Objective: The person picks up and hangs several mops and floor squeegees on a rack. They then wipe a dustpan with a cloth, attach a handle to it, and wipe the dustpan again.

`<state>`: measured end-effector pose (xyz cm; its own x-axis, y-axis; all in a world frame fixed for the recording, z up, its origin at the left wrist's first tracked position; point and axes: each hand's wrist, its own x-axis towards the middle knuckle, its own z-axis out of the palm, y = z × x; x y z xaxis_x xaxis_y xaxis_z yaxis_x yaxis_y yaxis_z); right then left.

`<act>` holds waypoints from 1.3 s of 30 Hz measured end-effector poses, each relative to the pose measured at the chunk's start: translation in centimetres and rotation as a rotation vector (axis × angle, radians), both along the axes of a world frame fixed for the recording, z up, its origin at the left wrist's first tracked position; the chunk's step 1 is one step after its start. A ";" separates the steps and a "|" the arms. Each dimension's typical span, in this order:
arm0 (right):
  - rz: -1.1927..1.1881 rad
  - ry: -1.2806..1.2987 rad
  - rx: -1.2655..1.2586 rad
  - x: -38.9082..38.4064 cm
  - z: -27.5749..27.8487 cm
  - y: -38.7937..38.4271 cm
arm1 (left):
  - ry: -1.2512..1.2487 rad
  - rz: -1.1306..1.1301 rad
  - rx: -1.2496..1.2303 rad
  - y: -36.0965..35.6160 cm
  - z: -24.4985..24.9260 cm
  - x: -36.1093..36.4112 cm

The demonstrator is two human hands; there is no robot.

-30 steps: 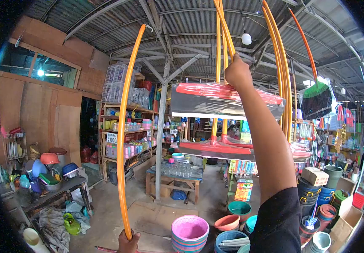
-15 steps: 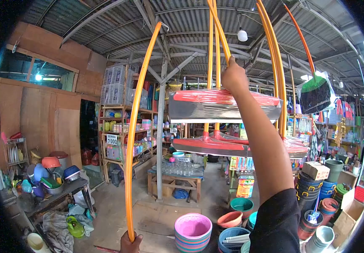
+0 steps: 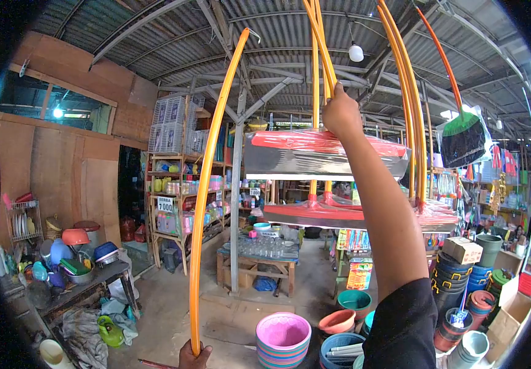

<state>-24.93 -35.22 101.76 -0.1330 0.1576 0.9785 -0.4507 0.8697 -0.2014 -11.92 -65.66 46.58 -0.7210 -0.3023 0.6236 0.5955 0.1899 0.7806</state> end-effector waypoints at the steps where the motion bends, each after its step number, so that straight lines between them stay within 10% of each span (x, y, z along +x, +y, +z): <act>1: 0.012 -0.007 0.007 0.3 -0.2 -0.1 | -0.008 0.024 -0.020 0.1 0.5 0.3; 39: 0.014 -0.404 0.093 -10.8 -24.0 -0.5 | -0.066 -0.123 0.164 3.8 -0.7 -5.0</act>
